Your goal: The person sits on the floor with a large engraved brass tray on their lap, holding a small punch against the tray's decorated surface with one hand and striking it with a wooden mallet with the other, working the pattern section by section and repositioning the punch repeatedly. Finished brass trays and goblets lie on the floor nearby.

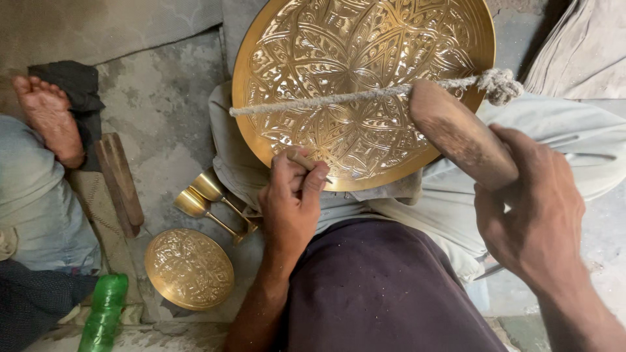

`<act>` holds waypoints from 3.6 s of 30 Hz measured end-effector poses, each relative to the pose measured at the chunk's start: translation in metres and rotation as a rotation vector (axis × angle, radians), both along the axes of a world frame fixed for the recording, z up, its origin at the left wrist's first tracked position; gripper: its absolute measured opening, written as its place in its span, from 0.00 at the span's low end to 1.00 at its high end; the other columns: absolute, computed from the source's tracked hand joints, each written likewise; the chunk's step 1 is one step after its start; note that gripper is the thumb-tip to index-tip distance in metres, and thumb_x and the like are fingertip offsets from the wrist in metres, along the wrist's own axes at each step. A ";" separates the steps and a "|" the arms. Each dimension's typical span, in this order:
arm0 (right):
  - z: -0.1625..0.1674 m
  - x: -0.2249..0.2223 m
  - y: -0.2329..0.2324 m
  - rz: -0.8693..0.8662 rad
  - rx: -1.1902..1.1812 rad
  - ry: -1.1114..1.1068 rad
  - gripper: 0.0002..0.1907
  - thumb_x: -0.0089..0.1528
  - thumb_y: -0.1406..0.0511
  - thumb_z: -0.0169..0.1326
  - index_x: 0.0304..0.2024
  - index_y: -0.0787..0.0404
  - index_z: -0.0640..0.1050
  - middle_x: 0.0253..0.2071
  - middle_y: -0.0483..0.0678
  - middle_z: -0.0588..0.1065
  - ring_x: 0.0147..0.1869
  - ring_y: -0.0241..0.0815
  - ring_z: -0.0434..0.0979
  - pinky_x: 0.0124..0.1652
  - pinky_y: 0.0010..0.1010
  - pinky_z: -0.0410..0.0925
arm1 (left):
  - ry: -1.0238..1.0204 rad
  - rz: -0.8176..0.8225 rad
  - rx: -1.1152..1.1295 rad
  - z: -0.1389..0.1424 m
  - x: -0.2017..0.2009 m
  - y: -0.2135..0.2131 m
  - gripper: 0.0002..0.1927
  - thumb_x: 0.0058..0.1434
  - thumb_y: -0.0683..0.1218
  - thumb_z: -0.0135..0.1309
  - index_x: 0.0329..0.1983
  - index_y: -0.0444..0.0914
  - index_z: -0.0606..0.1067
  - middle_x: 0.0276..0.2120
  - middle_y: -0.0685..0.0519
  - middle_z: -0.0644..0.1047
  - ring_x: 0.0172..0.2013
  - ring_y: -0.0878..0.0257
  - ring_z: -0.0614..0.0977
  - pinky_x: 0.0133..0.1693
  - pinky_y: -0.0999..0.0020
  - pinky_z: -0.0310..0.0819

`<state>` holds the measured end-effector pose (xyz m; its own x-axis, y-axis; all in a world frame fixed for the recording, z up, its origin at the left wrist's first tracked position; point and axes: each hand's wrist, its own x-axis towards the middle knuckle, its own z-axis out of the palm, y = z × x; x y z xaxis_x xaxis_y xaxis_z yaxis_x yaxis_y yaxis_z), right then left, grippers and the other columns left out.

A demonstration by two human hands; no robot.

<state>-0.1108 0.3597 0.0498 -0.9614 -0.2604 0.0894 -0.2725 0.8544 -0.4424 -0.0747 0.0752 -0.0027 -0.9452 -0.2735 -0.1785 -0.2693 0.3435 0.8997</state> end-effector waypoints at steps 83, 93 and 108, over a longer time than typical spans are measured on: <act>0.041 -0.097 -0.075 0.391 0.315 -0.158 0.31 0.58 0.75 0.56 0.65 0.66 0.72 0.50 0.59 0.76 0.49 0.53 0.78 0.47 0.43 0.73 | 0.141 -0.013 -0.271 -0.040 0.010 0.007 0.13 0.72 0.41 0.57 0.52 0.31 0.67 0.40 0.47 0.80 0.40 0.56 0.85 0.42 0.63 0.80; 0.056 -0.109 -0.096 0.553 0.443 -0.010 0.32 0.57 0.72 0.59 0.66 0.64 0.72 0.51 0.53 0.77 0.51 0.50 0.79 0.50 0.38 0.71 | 0.132 -0.009 -0.252 -0.039 0.011 0.008 0.14 0.74 0.43 0.56 0.54 0.30 0.67 0.41 0.47 0.80 0.41 0.55 0.85 0.43 0.64 0.81; 0.054 -0.109 -0.088 0.534 0.530 0.009 0.32 0.60 0.72 0.52 0.68 0.56 0.72 0.52 0.48 0.77 0.48 0.47 0.79 0.53 0.38 0.71 | 0.146 -0.018 -0.254 -0.032 0.006 0.007 0.14 0.76 0.44 0.53 0.53 0.30 0.66 0.41 0.45 0.78 0.39 0.55 0.86 0.39 0.64 0.80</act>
<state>-0.2197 0.2715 0.1039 -0.6920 -0.7016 -0.1700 -0.7114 0.7028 -0.0044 -0.0685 0.0823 -0.0345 -0.9609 -0.2750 0.0323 -0.1348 0.5664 0.8130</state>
